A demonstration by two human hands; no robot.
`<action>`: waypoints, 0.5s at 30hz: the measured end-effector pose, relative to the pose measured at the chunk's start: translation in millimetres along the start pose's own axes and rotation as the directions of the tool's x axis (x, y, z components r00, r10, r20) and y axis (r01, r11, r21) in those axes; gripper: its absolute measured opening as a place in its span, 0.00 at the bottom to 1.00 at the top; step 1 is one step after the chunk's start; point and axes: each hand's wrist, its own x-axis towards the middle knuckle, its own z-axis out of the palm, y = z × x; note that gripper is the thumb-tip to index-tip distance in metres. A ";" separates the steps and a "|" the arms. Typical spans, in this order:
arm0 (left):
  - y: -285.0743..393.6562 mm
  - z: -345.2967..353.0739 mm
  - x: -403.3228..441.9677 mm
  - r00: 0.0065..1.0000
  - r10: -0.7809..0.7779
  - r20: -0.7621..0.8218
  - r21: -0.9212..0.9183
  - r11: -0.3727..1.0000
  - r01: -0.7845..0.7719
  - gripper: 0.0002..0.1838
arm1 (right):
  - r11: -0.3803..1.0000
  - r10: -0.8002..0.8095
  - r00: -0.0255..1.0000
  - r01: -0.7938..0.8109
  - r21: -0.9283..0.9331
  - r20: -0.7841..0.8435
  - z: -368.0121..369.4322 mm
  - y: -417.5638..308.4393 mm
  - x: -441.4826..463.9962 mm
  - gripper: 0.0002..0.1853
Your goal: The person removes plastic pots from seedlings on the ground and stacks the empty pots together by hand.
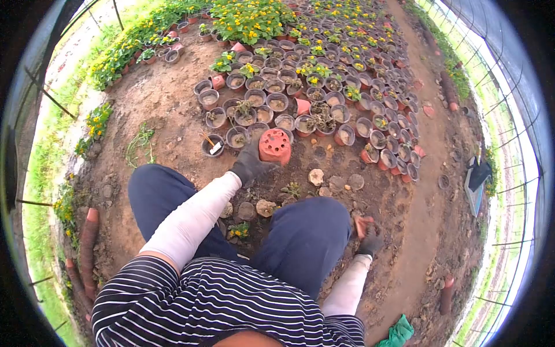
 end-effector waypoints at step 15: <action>12.3 -18.3 2.7 0.997 0.042 0.070 -0.126 0.991 -0.033 0.45 | 0.855 -0.487 0.664 0.496 0.152 0.568 136.6 -227.3 20.6 0.13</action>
